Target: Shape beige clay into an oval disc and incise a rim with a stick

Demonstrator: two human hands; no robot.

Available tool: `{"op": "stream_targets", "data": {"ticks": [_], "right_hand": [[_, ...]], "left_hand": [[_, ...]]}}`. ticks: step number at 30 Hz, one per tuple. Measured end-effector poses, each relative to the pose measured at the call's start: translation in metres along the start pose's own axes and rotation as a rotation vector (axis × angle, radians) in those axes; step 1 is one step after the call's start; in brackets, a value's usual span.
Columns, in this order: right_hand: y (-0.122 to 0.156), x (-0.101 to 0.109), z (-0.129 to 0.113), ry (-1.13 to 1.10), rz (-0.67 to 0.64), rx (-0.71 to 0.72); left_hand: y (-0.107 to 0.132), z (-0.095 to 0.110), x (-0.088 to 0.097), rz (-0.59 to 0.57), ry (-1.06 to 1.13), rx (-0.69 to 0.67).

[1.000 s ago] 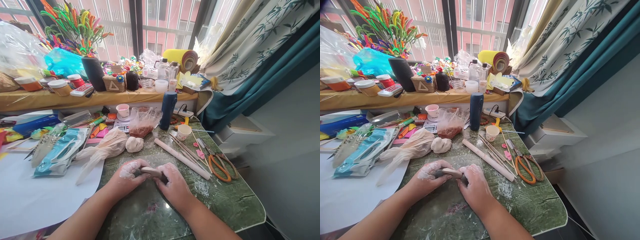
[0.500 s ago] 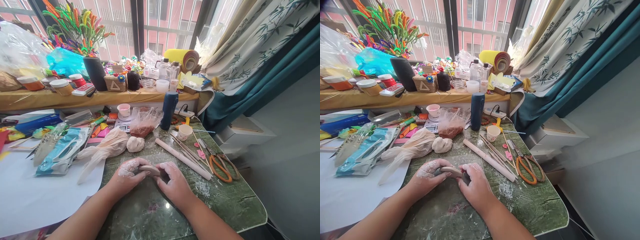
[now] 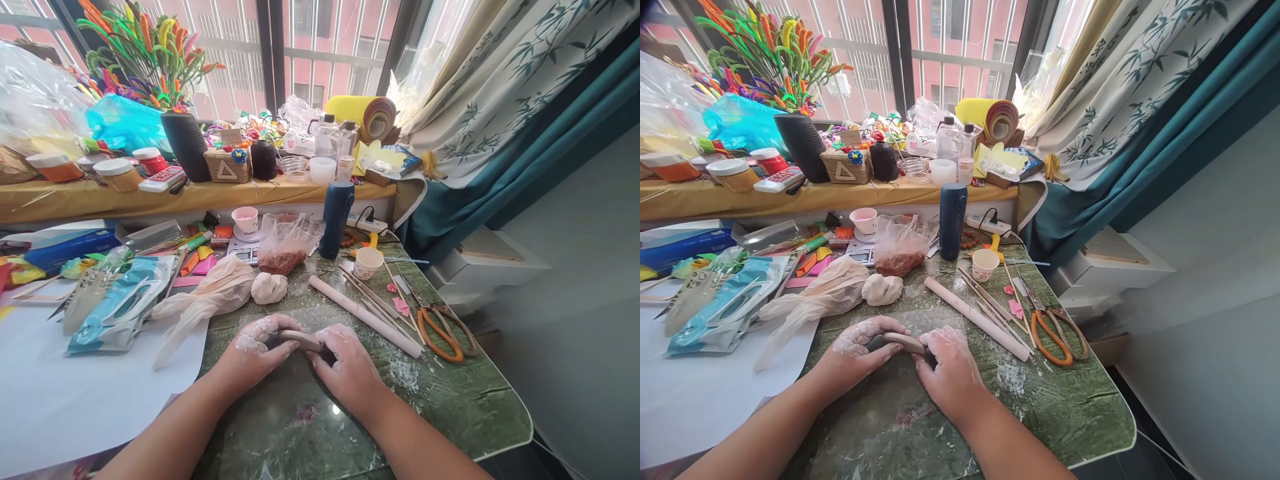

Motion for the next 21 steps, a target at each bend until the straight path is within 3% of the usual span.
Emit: {"op": "stream_targets", "data": {"ticks": [4, 14, 21], "right_hand": [[-0.0011, 0.0016, -0.0007, -0.019, 0.017, 0.015], [-0.0012, 0.0055, 0.0018, -0.084, -0.065, -0.022], [0.0000, 0.0037, 0.0005, -0.074, -0.042, -0.019]], "left_hand": [[-0.0017, 0.0016, 0.0027, -0.070, -0.010, -0.001], [-0.0024, -0.0001, 0.0066, -0.118, 0.047, 0.059], [-0.0008, -0.0031, 0.0067, -0.129, 0.019, 0.079]]}}
Point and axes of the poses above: each hand's wrist, its own y-axis away from the middle knuckle, its own x-axis out of the back of the hand, z = x × y, the point moved 1 cm from there along -y, towards the middle knuckle, and after that the axes turned 7 degrees about z, right-handed, at the moved point
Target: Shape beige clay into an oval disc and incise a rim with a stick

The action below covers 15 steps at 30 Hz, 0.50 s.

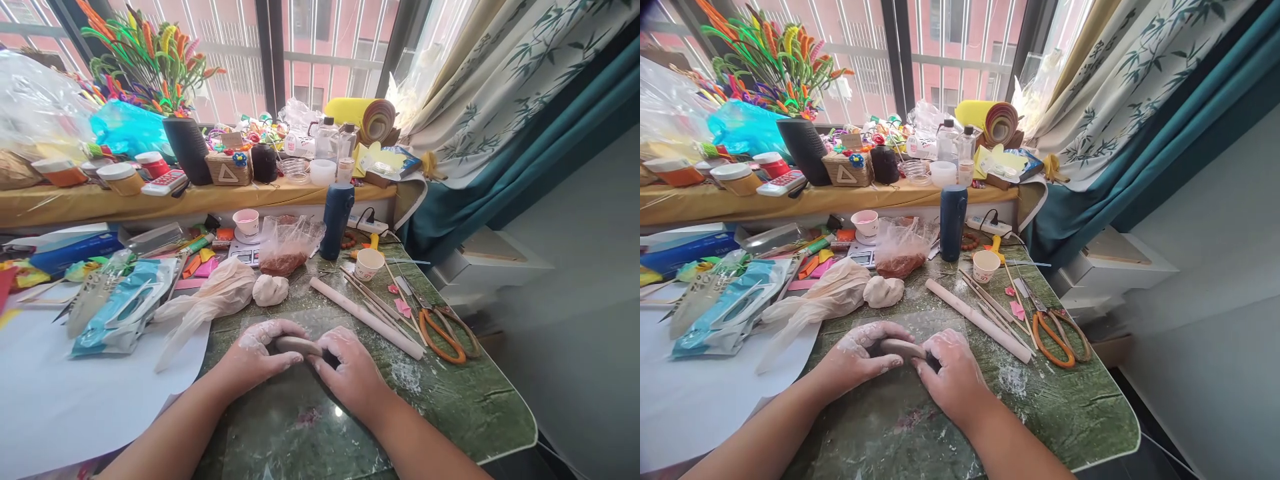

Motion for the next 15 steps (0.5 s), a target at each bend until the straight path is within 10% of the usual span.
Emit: {"op": "stream_targets", "data": {"ticks": [6, 15], "right_hand": [[-0.002, 0.003, -0.004, -0.121, 0.016, -0.009], [0.000, 0.008, 0.003, -0.237, 0.177, -0.190]], "left_hand": [[-0.002, 0.006, -0.002, -0.088, 0.039, -0.043], [0.000, -0.003, -0.011, 0.195, 0.592, 0.338]]}}
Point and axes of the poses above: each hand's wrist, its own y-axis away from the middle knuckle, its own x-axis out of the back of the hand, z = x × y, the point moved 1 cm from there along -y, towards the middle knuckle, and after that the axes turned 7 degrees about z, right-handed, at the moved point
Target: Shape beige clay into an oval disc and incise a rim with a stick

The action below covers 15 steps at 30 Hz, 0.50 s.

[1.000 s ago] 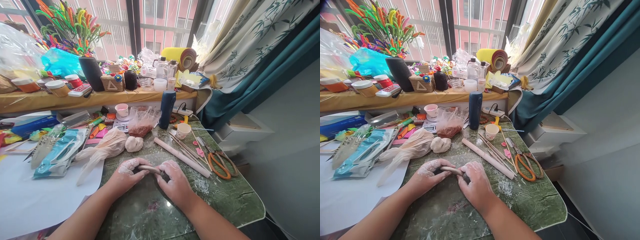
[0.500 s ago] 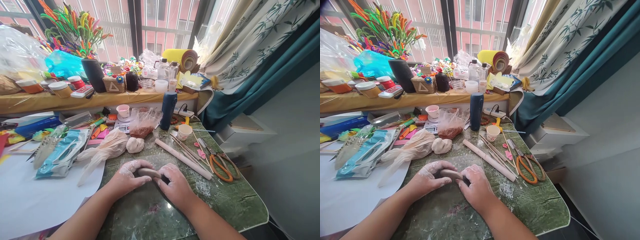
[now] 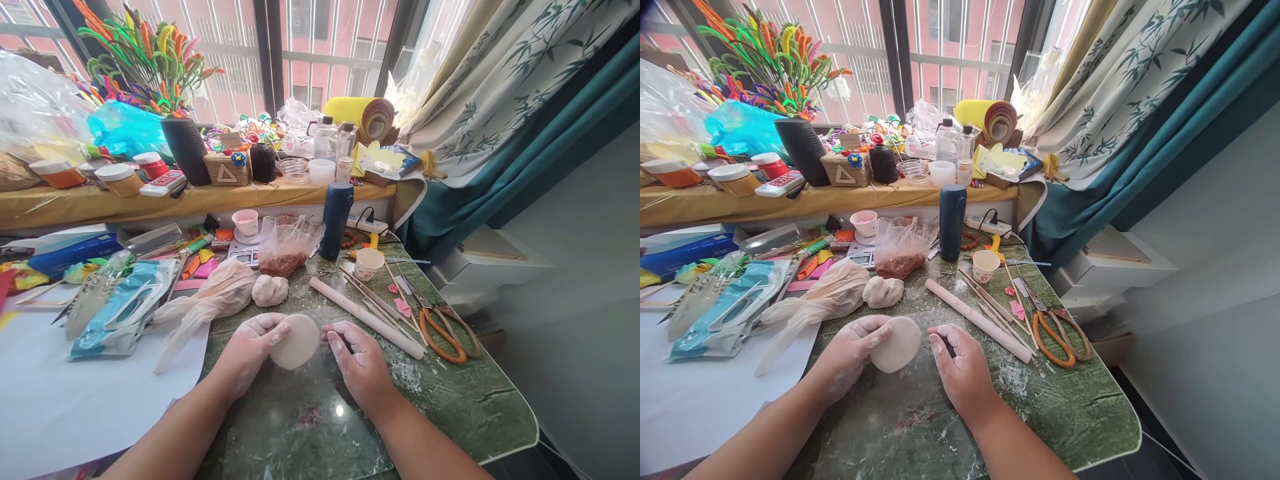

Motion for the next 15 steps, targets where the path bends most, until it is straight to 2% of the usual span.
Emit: {"op": "stream_targets", "data": {"ticks": [2, 5, 8, 11, 15], "right_hand": [[0.0004, -0.0005, -0.0011, -0.009, -0.040, 0.020], [0.0005, -0.0028, -0.0045, 0.047, -0.113, 0.082], [0.0000, -0.0053, -0.0056, 0.149, -0.086, 0.127], [-0.0008, -0.0076, -0.0037, 0.181, -0.079, 0.130], [-0.0019, -0.0085, -0.0004, 0.222, -0.087, 0.100]], "left_hand": [[0.0003, 0.0004, 0.0001, 0.020, 0.070, 0.027], [0.0014, 0.0024, -0.0011, -0.002, 0.037, 0.012], [0.0017, 0.0032, -0.0020, -0.079, -0.052, -0.047], [0.0005, 0.0038, -0.0007, -0.146, -0.215, -0.155], [-0.0002, 0.0056, 0.0018, -0.154, -0.557, -0.342]]}}
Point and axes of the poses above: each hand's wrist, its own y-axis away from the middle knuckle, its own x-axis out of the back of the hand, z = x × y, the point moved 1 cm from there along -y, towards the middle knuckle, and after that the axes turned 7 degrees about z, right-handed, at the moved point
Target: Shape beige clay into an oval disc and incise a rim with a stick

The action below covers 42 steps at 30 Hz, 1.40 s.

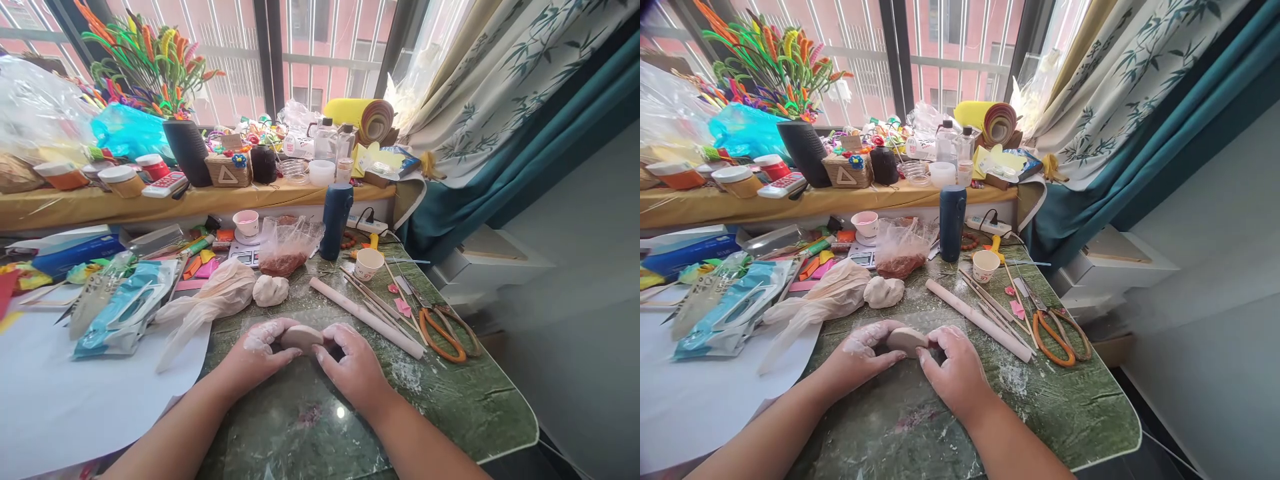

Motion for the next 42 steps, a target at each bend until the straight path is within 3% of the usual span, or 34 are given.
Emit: {"op": "stream_targets", "data": {"ticks": [9, 15, 20, 26, 32, 38, 42], "right_hand": [[0.002, -0.001, 0.000, -0.026, -0.071, 0.046], [0.001, -0.003, -0.003, 0.011, -0.062, 0.085], [0.000, 0.002, -0.006, -0.005, -0.029, 0.004], [0.002, 0.000, -0.005, -0.022, -0.031, 0.058], [0.003, -0.005, -0.005, 0.111, -0.110, 0.035], [0.002, -0.003, -0.007, 0.068, -0.033, 0.068], [0.001, -0.005, -0.006, 0.106, -0.058, 0.066]], "left_hand": [[0.005, 0.003, -0.003, -0.050, -0.073, -0.115], [0.005, 0.007, 0.000, -0.005, -0.026, -0.094], [0.004, 0.010, 0.001, 0.039, -0.019, -0.077], [0.004, 0.008, -0.001, 0.109, -0.001, -0.072], [0.003, 0.005, 0.002, 0.109, -0.042, -0.077], [0.001, 0.001, 0.006, 0.094, 0.002, -0.062], [-0.002, 0.000, 0.007, 0.037, -0.022, -0.049]]}}
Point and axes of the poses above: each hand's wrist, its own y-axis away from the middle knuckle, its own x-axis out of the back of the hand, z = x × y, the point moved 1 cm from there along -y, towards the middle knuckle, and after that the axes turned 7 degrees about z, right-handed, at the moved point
